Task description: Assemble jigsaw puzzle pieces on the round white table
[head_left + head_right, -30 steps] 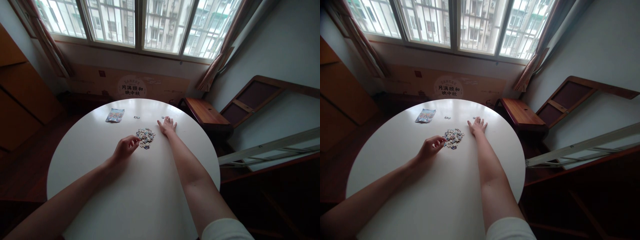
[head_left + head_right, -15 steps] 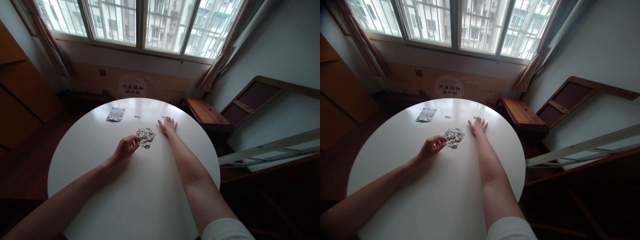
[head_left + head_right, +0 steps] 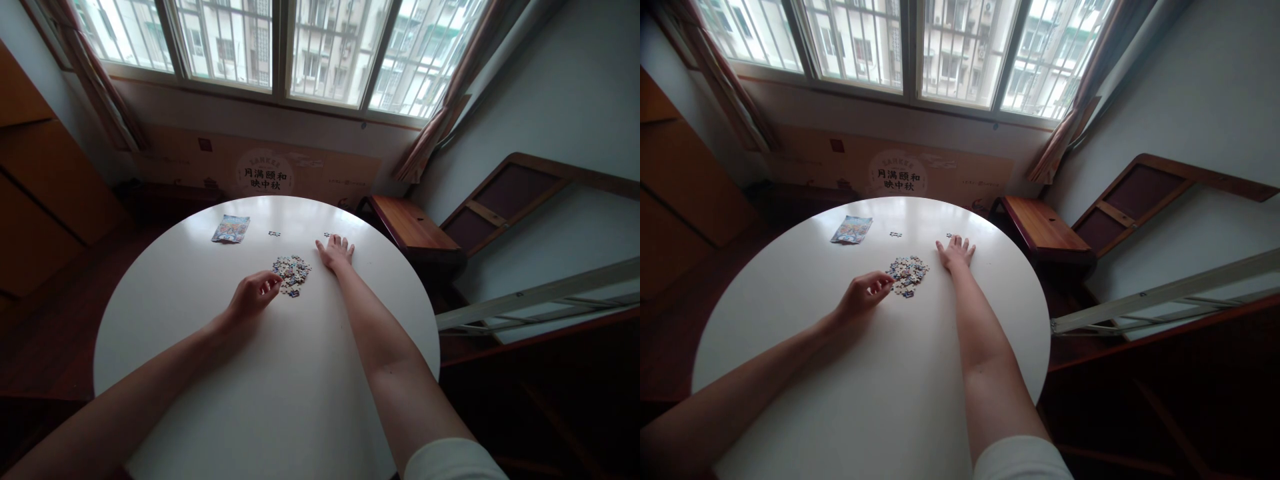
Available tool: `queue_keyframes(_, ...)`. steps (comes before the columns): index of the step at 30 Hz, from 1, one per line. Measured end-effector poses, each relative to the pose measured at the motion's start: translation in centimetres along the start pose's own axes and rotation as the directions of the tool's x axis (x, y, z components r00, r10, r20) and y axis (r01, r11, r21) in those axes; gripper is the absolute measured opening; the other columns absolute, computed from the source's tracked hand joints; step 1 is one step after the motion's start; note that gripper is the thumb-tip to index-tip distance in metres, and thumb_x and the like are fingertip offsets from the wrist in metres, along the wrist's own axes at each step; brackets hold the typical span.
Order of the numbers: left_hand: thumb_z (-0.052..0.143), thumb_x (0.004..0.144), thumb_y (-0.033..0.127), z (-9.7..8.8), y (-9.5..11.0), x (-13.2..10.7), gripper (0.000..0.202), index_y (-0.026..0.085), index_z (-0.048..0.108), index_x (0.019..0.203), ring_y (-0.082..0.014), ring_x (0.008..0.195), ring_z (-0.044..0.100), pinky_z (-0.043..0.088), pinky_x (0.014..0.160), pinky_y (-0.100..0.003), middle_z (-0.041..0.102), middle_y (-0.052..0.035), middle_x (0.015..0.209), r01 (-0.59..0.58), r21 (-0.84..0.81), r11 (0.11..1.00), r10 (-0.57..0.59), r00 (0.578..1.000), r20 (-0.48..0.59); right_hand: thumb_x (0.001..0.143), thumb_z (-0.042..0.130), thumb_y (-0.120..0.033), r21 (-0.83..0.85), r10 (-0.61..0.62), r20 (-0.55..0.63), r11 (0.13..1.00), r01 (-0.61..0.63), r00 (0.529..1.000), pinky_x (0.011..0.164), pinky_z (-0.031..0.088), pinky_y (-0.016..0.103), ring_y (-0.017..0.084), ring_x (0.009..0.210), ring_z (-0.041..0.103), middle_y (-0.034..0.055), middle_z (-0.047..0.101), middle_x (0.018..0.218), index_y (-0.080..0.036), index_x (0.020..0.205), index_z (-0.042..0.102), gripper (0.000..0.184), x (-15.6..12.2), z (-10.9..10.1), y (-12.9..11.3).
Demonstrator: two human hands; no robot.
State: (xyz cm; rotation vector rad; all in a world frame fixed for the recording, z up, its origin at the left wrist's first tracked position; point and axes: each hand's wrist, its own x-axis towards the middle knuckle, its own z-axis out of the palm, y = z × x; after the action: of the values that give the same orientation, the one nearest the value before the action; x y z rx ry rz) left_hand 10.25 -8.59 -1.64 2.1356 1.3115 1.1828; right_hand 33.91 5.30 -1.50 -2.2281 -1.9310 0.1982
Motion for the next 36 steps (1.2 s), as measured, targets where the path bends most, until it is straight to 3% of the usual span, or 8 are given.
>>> queue_keyframes(6, 0.056, 0.084, 0.028, 0.0, 0.1, 0.0, 0.016, 0.018, 0.068, 0.084, -0.0090, 0.055, 0.054, 0.043, 0.054, -0.019, 0.064, 0.0003, 0.068, 0.007, -0.001, 1.000, -0.007, 1.000, -0.002, 0.089, 0.018, -0.064, 0.024, -0.004, -0.027, 1.000, 0.004, 1.000, 0.111, 0.004, 0.053, 0.031, 0.139, 0.012, 0.0105, 0.021, 0.152, -0.016, 0.147, 0.021, 0.076, 0.1, 0.2, 0.1)
queue_keyframes(11, 0.056, 0.084, 0.028, 0.0, 0.1, 0.0, 0.016, 0.018, 0.068, 0.084, -0.0089, 0.054, 0.053, 0.043, 0.054, -0.019, 0.064, 0.0009, 0.066, 0.004, -0.001, 1.000, -0.004, 1.000, 0.004, 0.091, 0.029, -0.057, 0.060, -0.033, -0.165, 0.997, 0.044, 0.986, 0.107, 0.018, 0.050, 0.033, 0.132, 0.026, 0.0120, 0.033, 0.146, -0.016, 0.140, 0.035, 0.064, -0.1, 0.4, 0.1)
queue_keyframes(14, 0.055, 0.084, 0.028, 0.1, 0.0, 0.0, 0.016, 0.018, 0.068, 0.084, -0.0091, 0.054, 0.054, 0.043, 0.055, -0.020, 0.064, 0.0009, 0.066, 0.004, 0.001, 1.000, -0.004, 1.000, 0.005, 0.093, 0.035, -0.045, 0.055, -0.076, -0.321, 0.994, 0.099, 0.944, 0.097, 0.030, 0.044, 0.030, 0.117, 0.042, 0.0146, 0.050, 0.128, -0.015, 0.125, 0.051, 0.047, -0.6, 0.3, 0.0)
queue_keyframes(17, 0.055, 0.084, 0.029, 0.1, -0.2, 0.1, 0.017, 0.018, 0.068, 0.085, -0.0093, 0.055, 0.054, 0.043, 0.055, -0.020, 0.064, 0.0008, 0.066, 0.006, 0.008, 1.000, -0.006, 1.000, 0.002, 0.093, 0.037, -0.035, 0.027, -0.142, -0.435, 0.985, 0.171, 0.889, 0.089, 0.032, 0.041, 0.027, 0.102, 0.047, 0.0142, 0.058, 0.106, -0.015, 0.100, 0.062, 0.033, -1.3, 0.1, 0.0)
queue_keyframes(21, 0.055, 0.083, 0.029, 0.1, -0.2, 0.1, 0.017, 0.018, 0.068, 0.084, -0.0091, 0.053, 0.053, 0.043, 0.054, -0.020, 0.064, 0.0011, 0.065, 0.003, 0.014, 1.000, -0.003, 1.000, -0.003, 0.092, 0.041, -0.033, 0.050, -0.198, -0.506, 0.965, 0.257, 0.840, 0.083, 0.034, 0.037, 0.023, 0.090, 0.049, 0.0109, 0.058, 0.093, -0.015, 0.080, 0.062, 0.030, -2.9, -0.3, -0.1)
queue_keyframes(25, 0.055, 0.083, 0.029, 0.2, -0.2, 0.1, 0.017, 0.018, 0.069, 0.085, -0.0090, 0.053, 0.053, 0.042, 0.054, -0.019, 0.064, 0.0009, 0.065, -0.002, 0.015, 1.000, 0.002, 1.000, 0.001, 0.092, 0.042, -0.038, 0.152, -0.162, -0.562, 0.943, 0.294, 0.811, 0.079, 0.036, 0.034, 0.020, 0.084, 0.048, 0.0077, 0.055, 0.086, -0.017, 0.062, 0.058, 0.040, -5.4, -0.7, -0.7)
queue_keyframes(31, 0.055, 0.084, 0.029, 0.1, -0.2, 0.1, 0.018, 0.018, 0.069, 0.086, -0.0097, 0.054, 0.054, 0.042, 0.054, -0.019, 0.063, 0.0010, 0.064, 0.023, 0.012, 1.000, -0.023, 0.999, 0.022, 0.095, 0.032, -0.037, 0.401, -0.048, -0.555, 0.859, 0.318, 0.831, 0.081, 0.039, 0.035, 0.018, 0.083, 0.049, 0.0075, 0.056, 0.093, -0.019, 0.045, 0.053, 0.057, -9.3, -0.8, -1.8)
queue_keyframes(36, 0.055, 0.083, 0.029, 0.2, -0.3, 0.1, 0.018, 0.019, 0.069, 0.087, -0.0093, 0.054, 0.054, 0.043, 0.054, -0.019, 0.063, 0.0013, 0.065, 0.031, 0.013, 0.999, -0.031, 0.999, 0.013, 0.088, 0.039, -0.024, 0.432, -0.158, -0.515, 0.801, 0.415, 0.842, 0.094, 0.036, 0.040, 0.021, 0.099, 0.047, 0.0059, 0.048, 0.119, -0.019, 0.052, 0.066, 0.045, -10.8, -0.5, -2.5)
